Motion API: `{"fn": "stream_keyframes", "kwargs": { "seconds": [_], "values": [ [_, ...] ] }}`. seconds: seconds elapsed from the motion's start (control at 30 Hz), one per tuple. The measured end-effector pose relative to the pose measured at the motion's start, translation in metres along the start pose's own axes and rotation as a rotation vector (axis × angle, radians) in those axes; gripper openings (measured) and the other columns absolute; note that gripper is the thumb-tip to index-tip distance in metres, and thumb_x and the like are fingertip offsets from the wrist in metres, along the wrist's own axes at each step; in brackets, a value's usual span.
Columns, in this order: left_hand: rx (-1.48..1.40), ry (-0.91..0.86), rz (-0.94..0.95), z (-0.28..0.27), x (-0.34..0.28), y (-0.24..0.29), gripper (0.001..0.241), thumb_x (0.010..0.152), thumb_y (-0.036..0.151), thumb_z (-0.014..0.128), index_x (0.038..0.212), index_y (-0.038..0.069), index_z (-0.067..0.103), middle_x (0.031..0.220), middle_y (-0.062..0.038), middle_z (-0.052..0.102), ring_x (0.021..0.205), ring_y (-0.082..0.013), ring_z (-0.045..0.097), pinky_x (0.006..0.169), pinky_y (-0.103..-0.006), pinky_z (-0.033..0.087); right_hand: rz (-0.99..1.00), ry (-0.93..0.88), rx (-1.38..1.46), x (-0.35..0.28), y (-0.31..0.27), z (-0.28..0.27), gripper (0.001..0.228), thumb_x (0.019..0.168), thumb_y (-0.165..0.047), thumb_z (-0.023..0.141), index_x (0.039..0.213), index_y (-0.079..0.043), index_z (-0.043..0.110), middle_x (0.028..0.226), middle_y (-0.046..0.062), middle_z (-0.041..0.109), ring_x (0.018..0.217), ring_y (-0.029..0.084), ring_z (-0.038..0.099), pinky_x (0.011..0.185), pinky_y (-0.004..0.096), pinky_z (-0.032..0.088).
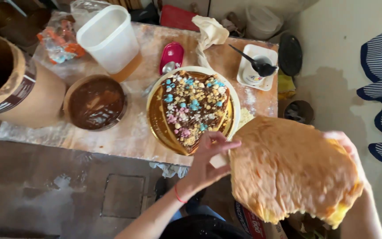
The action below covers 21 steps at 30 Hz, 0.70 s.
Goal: Assembling and moisturizing layers of a heart-shaped cake using syrup.
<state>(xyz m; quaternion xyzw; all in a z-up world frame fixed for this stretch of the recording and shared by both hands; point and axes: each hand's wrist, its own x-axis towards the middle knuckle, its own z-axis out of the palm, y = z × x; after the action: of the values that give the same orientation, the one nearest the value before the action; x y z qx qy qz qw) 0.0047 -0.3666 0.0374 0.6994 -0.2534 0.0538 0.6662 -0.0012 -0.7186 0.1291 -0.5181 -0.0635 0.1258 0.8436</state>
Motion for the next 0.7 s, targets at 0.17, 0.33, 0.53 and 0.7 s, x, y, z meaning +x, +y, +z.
{"fn": "stream_keyframes", "kwargs": {
  "seconds": [0.17,0.33,0.53,0.7],
  "values": [
    [0.179,0.242,0.291,-0.074,0.036,0.032,0.04,0.089,0.019,0.082,0.126,0.012,0.071,0.12,-0.003,0.06,0.097,-0.0185,0.064,0.09,-0.0301,0.056,-0.075,0.17,-0.27,0.056,0.026,0.019,0.019,0.097,-0.009,0.072,0.113,0.0,0.065,0.103,0.008,0.064,0.087,0.017,0.056,0.071,0.032,0.046],
    [0.095,0.364,0.08,-0.132,0.068,0.039,0.028,0.093,0.028,0.081,0.103,0.004,0.07,0.093,-0.002,0.066,0.079,-0.0095,0.062,0.073,-0.0251,0.053,-0.14,0.343,-0.485,0.107,0.062,0.062,0.017,0.105,-0.014,0.068,0.1,0.002,0.069,0.087,0.003,0.063,0.07,0.008,0.05,0.06,0.022,0.039],
    [-0.043,0.409,-0.205,-0.175,0.093,-0.005,0.033,0.091,0.032,0.08,0.089,0.0,0.07,0.078,0.0,0.069,0.07,-0.0059,0.059,0.063,-0.0227,0.048,-0.014,0.399,-0.385,0.164,0.102,0.094,0.025,0.101,-0.022,0.073,0.085,-0.004,0.068,0.065,-0.007,0.05,0.054,0.001,0.038,0.048,0.021,0.026],
    [-0.114,0.339,-0.348,-0.187,0.094,-0.046,0.035,0.087,0.033,0.079,0.087,-0.001,0.07,0.078,-0.001,0.072,0.069,-0.0054,0.062,0.063,-0.024,0.05,0.108,0.501,-0.369,0.178,0.132,0.09,0.023,0.096,-0.025,0.076,0.084,-0.005,0.071,0.063,-0.008,0.049,0.052,0.001,0.036,0.047,0.021,0.024]
  ]
}}
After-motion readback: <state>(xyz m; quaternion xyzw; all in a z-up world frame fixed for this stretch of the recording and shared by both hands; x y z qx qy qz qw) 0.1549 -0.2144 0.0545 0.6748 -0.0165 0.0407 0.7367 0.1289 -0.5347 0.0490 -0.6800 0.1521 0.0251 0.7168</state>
